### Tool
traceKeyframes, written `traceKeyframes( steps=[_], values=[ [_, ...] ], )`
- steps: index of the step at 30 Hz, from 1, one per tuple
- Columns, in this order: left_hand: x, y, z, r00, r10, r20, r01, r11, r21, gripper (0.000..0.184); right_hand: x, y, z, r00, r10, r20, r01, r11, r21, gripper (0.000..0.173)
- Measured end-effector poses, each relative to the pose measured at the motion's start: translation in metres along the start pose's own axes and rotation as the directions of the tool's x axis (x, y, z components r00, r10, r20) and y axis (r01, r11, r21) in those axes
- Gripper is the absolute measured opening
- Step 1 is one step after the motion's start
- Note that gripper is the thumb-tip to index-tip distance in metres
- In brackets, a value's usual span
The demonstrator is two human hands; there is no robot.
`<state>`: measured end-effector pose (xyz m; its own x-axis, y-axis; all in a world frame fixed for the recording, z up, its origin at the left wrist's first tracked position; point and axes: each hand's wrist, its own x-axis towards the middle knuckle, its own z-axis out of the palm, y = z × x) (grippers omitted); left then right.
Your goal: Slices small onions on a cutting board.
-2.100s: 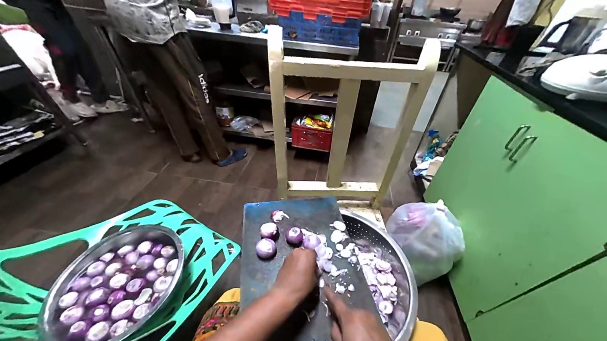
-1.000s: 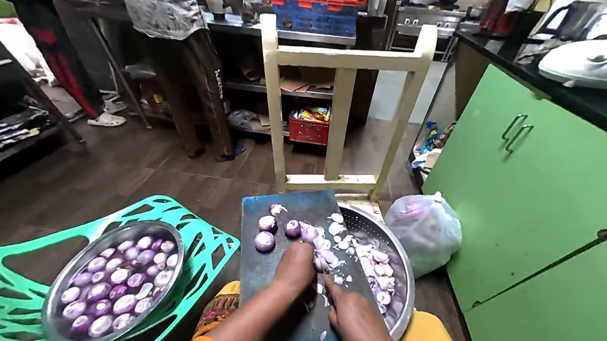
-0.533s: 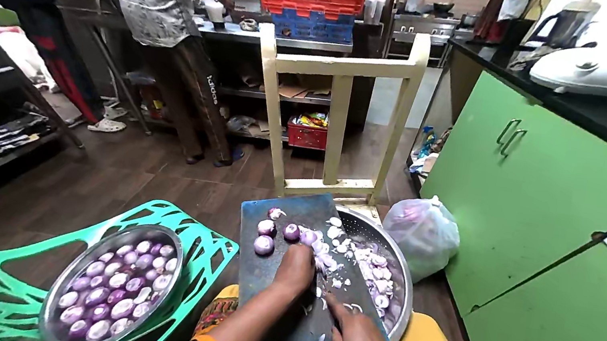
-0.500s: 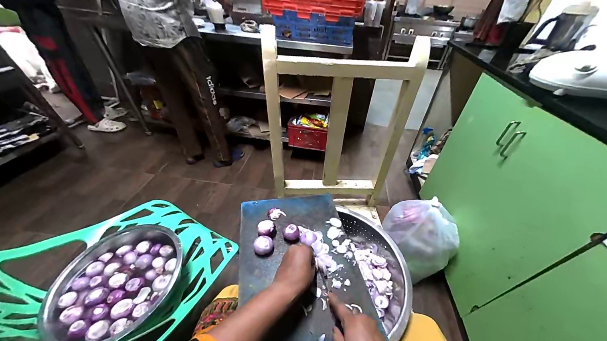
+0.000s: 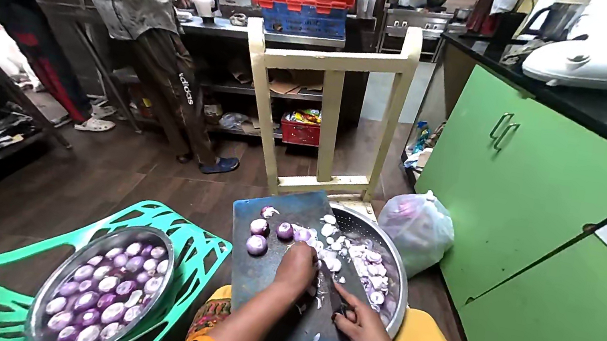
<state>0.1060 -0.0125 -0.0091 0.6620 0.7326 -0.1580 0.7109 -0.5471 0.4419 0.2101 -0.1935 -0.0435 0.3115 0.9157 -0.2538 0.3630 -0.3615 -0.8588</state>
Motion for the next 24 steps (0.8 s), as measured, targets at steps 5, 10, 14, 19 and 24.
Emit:
traceKeyframes(
  steps=[5,10,14,19,24],
  values=[
    [0.003,0.006,0.002,0.999,-0.033,0.005,0.033,0.999,0.000,0.015,-0.012,-0.040,0.001,0.999,0.013,-0.038,-0.028,0.904,-0.427,0.064],
    [0.000,0.004,-0.001,0.999,-0.041,0.021,0.040,0.999,0.029,0.011,0.004,-0.057,0.012,0.996,0.090,0.019,-0.062,0.816,-0.575,0.063],
    [0.006,0.004,-0.006,0.998,-0.054,0.037,0.052,0.998,0.046,0.014,-0.018,-0.051,0.009,0.999,0.036,0.006,-0.025,0.799,-0.600,0.064],
    [0.004,0.010,-0.007,0.992,-0.046,0.118,0.032,0.993,0.117,0.014,0.003,-0.061,0.018,0.998,0.070,-0.001,-0.056,0.785,-0.618,0.061],
    [0.004,0.007,-0.007,0.994,-0.031,0.102,0.024,0.997,0.072,0.015,-0.020,-0.056,0.010,0.998,0.060,0.031,-0.027,0.775,-0.631,0.063]
  ],
)
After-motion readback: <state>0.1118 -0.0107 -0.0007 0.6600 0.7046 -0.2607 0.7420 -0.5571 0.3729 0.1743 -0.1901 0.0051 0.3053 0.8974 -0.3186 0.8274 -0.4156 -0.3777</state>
